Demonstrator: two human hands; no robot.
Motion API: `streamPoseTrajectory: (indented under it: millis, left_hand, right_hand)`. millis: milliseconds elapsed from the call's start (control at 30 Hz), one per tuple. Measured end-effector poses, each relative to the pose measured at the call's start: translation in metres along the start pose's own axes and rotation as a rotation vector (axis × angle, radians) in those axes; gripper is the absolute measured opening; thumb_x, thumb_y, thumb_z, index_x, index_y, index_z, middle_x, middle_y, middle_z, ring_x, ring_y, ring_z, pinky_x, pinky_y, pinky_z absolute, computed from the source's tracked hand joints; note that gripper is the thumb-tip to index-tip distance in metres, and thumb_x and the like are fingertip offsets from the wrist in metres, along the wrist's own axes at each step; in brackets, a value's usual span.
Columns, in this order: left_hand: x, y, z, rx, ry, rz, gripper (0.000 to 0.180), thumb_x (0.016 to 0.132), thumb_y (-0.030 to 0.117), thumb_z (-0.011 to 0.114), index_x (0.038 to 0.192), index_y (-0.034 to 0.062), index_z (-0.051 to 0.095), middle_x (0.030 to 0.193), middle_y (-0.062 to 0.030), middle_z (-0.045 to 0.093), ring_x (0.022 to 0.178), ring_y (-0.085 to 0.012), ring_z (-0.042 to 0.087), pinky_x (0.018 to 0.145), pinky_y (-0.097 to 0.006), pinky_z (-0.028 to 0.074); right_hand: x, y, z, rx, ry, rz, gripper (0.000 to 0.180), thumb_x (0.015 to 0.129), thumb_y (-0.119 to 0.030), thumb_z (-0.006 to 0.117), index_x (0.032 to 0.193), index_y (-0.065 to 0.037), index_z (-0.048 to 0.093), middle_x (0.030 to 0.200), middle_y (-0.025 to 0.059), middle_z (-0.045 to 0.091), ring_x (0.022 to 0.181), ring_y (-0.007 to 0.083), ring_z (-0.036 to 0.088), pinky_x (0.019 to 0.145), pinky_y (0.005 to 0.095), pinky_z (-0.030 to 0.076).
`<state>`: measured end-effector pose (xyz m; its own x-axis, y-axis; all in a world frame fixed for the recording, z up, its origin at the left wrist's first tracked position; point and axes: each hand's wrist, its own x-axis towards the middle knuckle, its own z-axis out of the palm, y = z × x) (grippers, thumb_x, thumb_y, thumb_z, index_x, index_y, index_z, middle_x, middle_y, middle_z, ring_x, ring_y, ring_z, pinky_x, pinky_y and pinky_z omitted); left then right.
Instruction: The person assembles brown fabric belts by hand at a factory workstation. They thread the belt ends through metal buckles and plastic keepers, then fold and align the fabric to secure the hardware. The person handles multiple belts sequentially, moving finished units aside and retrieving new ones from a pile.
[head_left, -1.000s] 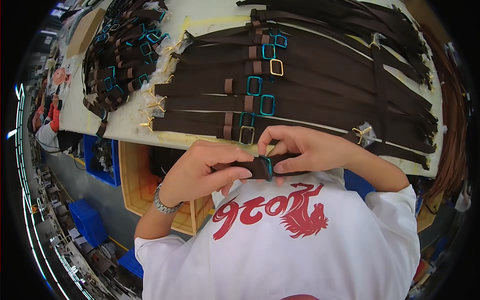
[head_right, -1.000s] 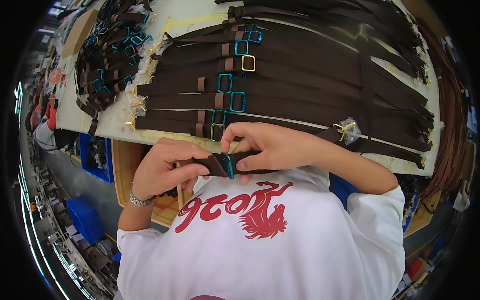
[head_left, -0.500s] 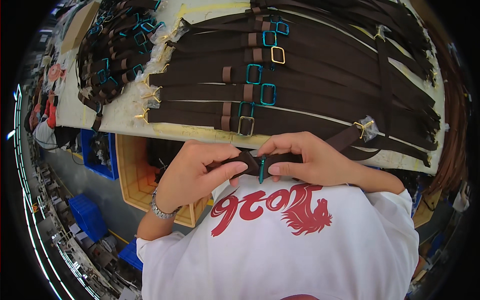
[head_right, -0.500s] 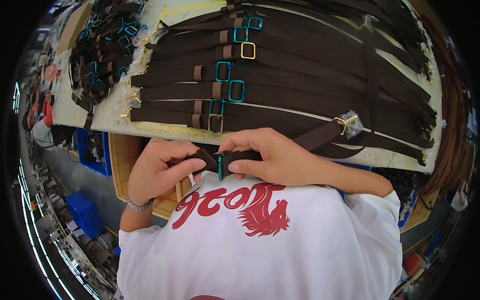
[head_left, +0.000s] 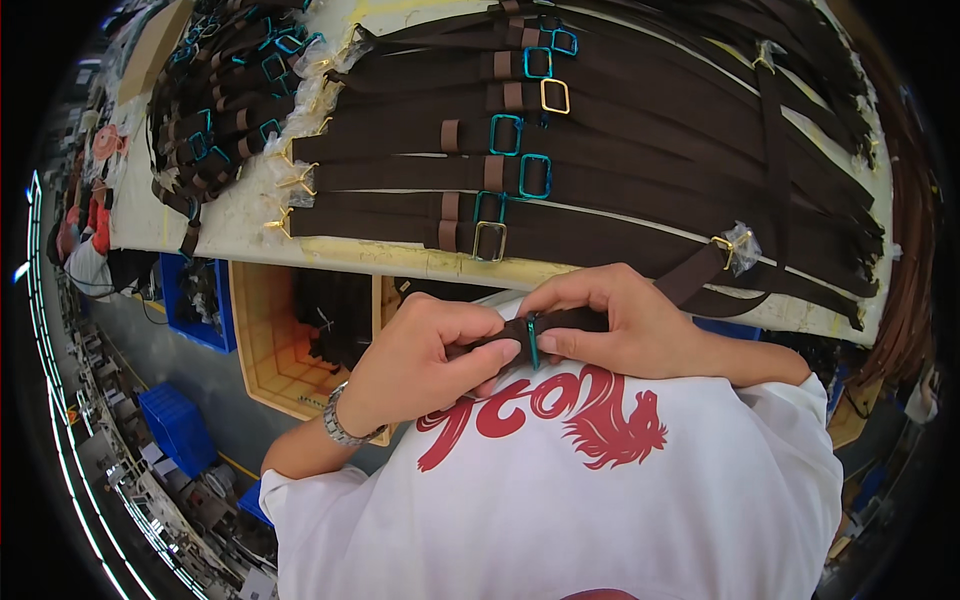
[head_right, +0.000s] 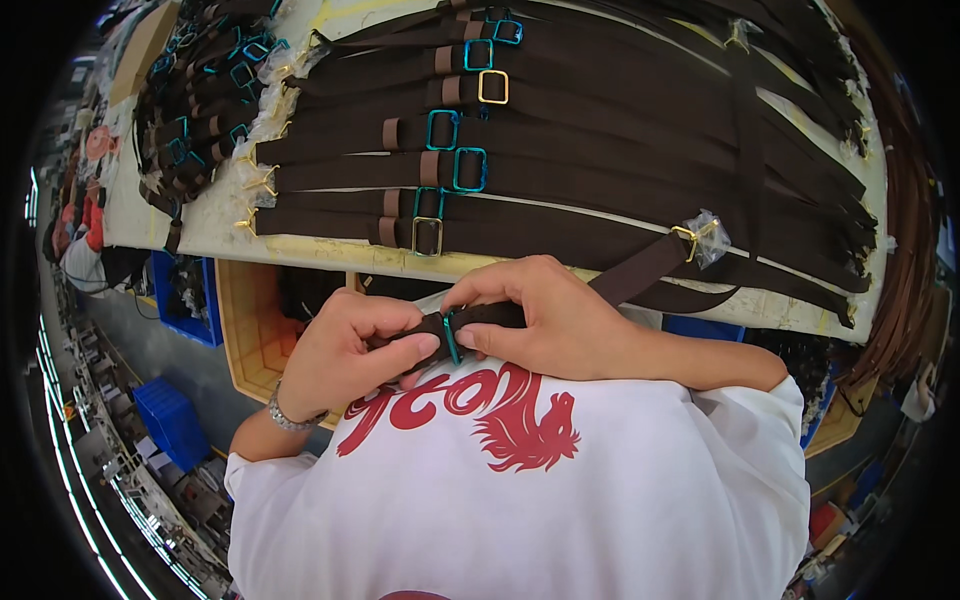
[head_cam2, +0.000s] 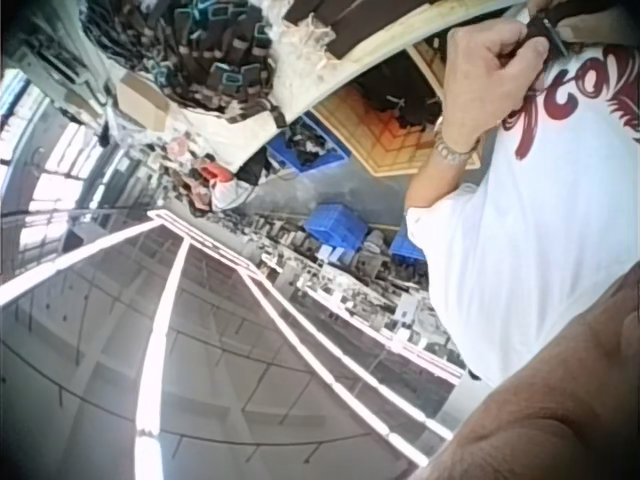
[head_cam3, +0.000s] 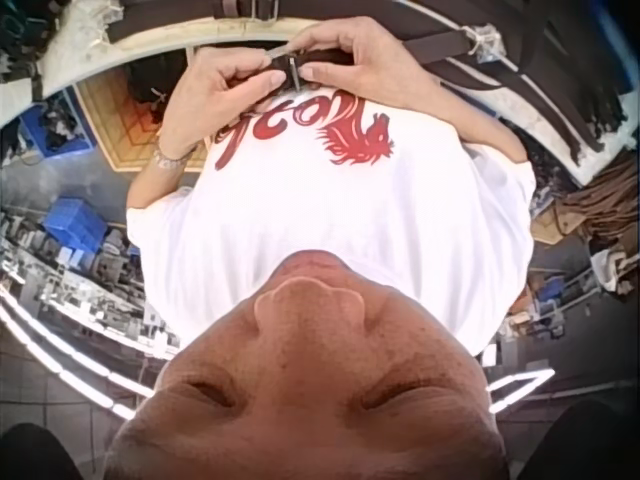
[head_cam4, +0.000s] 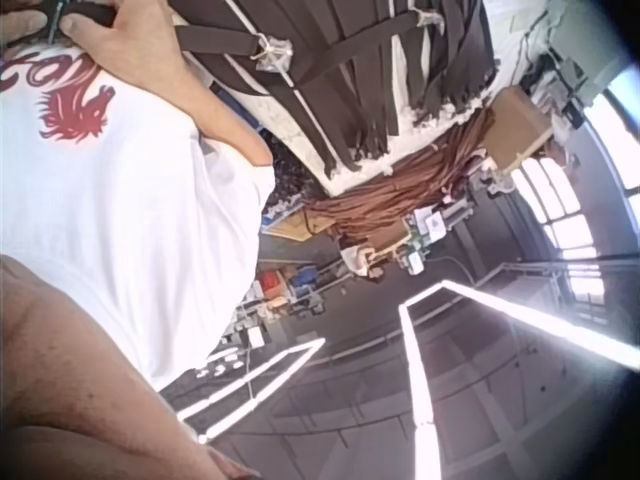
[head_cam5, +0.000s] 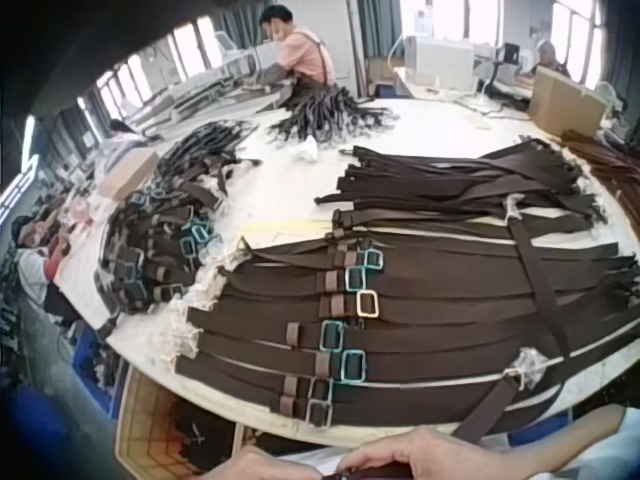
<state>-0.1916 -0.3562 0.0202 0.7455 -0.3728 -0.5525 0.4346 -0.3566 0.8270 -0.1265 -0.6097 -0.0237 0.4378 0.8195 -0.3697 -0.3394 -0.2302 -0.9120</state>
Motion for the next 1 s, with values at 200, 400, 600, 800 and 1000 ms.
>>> streamPoseTrajectory:
  millis: [200, 400, 600, 800, 1000]
  left_hand:
    - [0.021, -0.012, -0.006, 0.184, -0.151, 0.143, 0.022, 0.099, 0.015, 0.073, 0.082, 0.0018, 0.073, 0.062, -0.0011, 0.066, 0.053, -0.0083, 0.056, 0.054, -0.028, 0.044]
    - [0.026, -0.003, -0.005, -0.414, -0.125, -0.225, 0.022, 0.104, 0.019, 0.073, 0.091, 0.0017, 0.077, 0.065, 0.0022, 0.068, 0.047, 0.0015, 0.040, 0.046, -0.021, 0.025]
    - [0.015, -0.002, 0.000, -0.494, -0.020, -0.159, 0.021, 0.104, 0.017, 0.072, 0.090, 0.0007, 0.075, 0.064, 0.0005, 0.067, 0.044, 0.0010, 0.038, 0.042, -0.022, 0.024]
    - [0.010, 0.008, 0.007, -0.516, 0.089, -0.126, 0.019, 0.105, 0.014, 0.070, 0.093, 0.0003, 0.073, 0.065, 0.0001, 0.067, 0.045, 0.0011, 0.040, 0.042, -0.022, 0.024]
    - [0.007, 0.008, 0.011, -0.490, 0.131, -0.080, 0.019, 0.107, 0.013, 0.068, 0.092, 0.0004, 0.071, 0.068, 0.0006, 0.068, 0.050, -0.0011, 0.047, 0.046, -0.022, 0.032]
  right_hand:
    - [-0.001, -0.005, 0.003, 0.038, 0.019, 0.024, 0.028, 0.096, 0.003, 0.067, 0.124, 0.000, 0.063, 0.120, 0.0056, 0.069, 0.108, 0.0119, 0.070, 0.101, 0.0290, 0.053]
    - [0.001, 0.003, -0.004, -0.099, 0.146, -0.235, 0.038, 0.093, -0.004, 0.069, 0.129, 0.000, 0.058, 0.122, 0.0136, 0.070, 0.116, 0.0248, 0.072, 0.105, 0.0373, 0.052]
    - [-0.007, -0.010, -0.008, -0.114, 0.065, -0.239, 0.051, 0.089, -0.006, 0.073, 0.139, 0.000, 0.061, 0.126, 0.0151, 0.072, 0.123, 0.0300, 0.071, 0.110, 0.0404, 0.051]
    - [-0.005, -0.005, -0.008, -0.343, 0.182, -0.429, 0.063, 0.082, -0.011, 0.090, 0.141, -0.003, 0.069, 0.124, 0.0135, 0.076, 0.108, 0.0298, 0.073, 0.101, 0.0398, 0.055]
    - [0.003, -0.003, -0.012, -0.520, 0.232, -0.615, 0.065, 0.084, -0.018, 0.091, 0.142, -0.001, 0.067, 0.106, 0.0157, 0.074, 0.094, 0.0356, 0.070, 0.083, 0.0433, 0.057]
